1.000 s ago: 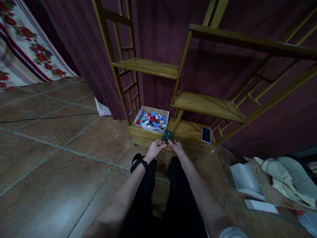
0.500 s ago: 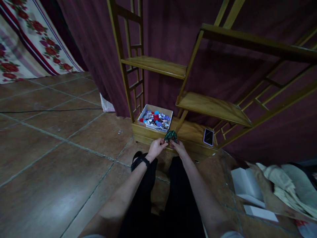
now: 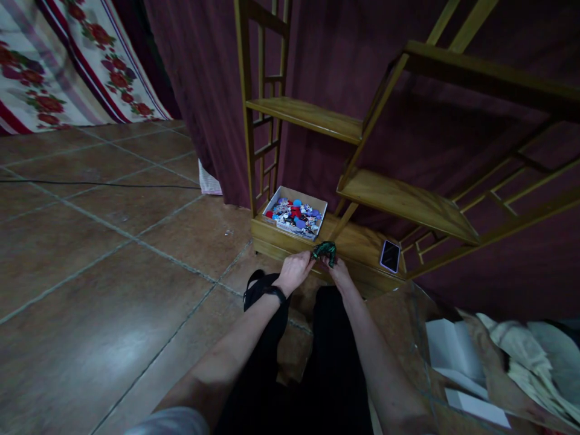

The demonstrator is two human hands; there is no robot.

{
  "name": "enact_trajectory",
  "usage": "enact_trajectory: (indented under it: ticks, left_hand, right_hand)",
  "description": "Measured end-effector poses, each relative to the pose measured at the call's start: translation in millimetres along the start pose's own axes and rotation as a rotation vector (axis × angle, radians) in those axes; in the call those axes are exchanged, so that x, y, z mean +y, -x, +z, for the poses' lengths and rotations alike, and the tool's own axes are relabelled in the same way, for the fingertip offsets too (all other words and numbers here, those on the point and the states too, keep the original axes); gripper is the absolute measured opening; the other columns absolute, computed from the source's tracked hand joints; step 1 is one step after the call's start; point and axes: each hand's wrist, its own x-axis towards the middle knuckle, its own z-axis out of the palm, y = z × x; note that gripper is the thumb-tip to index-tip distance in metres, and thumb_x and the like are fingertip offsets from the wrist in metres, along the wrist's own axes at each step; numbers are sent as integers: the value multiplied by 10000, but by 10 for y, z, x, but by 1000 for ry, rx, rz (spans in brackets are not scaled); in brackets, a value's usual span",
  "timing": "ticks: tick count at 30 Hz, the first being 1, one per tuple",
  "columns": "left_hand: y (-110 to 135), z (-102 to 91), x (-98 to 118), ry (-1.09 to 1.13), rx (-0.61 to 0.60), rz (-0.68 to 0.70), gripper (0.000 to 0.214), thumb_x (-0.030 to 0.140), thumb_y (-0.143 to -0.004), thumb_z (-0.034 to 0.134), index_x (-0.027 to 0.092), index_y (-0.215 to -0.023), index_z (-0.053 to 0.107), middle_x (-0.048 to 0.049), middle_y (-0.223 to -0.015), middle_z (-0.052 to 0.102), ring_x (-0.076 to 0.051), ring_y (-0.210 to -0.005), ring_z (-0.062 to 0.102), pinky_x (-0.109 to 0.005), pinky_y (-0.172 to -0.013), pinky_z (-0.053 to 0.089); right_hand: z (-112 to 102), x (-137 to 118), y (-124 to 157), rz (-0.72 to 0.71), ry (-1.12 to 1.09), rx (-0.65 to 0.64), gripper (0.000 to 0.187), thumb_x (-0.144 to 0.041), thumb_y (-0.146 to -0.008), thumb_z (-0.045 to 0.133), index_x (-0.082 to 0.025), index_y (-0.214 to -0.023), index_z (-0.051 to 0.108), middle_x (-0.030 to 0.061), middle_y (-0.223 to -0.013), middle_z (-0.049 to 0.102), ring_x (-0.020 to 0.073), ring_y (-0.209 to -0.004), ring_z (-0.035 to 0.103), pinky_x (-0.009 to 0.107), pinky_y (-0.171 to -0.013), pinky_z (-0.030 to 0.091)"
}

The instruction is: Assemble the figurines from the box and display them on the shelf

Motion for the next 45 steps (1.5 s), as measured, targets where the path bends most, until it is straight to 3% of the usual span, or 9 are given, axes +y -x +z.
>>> enact_trajectory:
  ticks: [4,7,14,23,32,41,45]
  left_hand:
    - [24,-52,54,-312,-117,126,206,288,-869,391,158,-988,499,-83,-849,605,-194,-787,579,-293,-719,400]
    - [39,-72,73,-420,-150,204,219,239,-867,392,144,-1042,483,-86,-868,604,-189,-802,579,-302,-724,405]
    - [80,-56,71,-464,-95,320,251,237,-885,359,123,-1071,485,-84,-859,605,-187,-808,577,-312,-718,405]
    - [98,-22,46,-468,-42,374,237,242,-891,357,127,-1042,499,-93,-876,605,-187,-823,574,-312,-721,405]
    - [84,-35,71,-438,-96,326,185,226,-882,372,151,-966,518,-82,-847,596,-185,-803,568,-310,-709,403]
    - [10,-123,88,-348,-215,109,166,207,-845,423,191,-987,508,-61,-912,610,-166,-855,578,-264,-750,410]
    - [-33,-89,44,-287,-184,13,217,301,-868,396,194,-1023,502,-64,-925,633,-175,-867,597,-254,-729,411]
  right_hand:
    - [-45,-56,59,-37,-4,-62,342,-396,-605,658,-176,-866,629,43,-883,678,199,-877,602,326,-785,459]
    - [-47,-77,81,-20,-88,-74,296,-358,-586,671,-196,-829,626,33,-869,678,180,-825,613,326,-761,467]
    - [-110,-25,76,-23,-203,-57,288,-219,-536,695,-212,-818,637,14,-867,675,157,-772,614,296,-730,479]
    - [-155,-51,109,-23,-247,-41,297,-167,-537,695,-245,-817,632,-32,-823,675,124,-778,616,247,-713,491]
    - [-176,-70,110,-19,-273,-68,287,-148,-554,692,-259,-812,635,-44,-796,675,112,-805,608,202,-676,481]
    - [-142,-44,40,20,-312,-47,291,-177,-534,710,-230,-804,616,-22,-764,664,132,-716,613,260,-657,483]
    - [-158,-73,55,64,-297,-71,287,-230,-554,713,-212,-821,608,-7,-791,660,133,-707,608,274,-678,486]
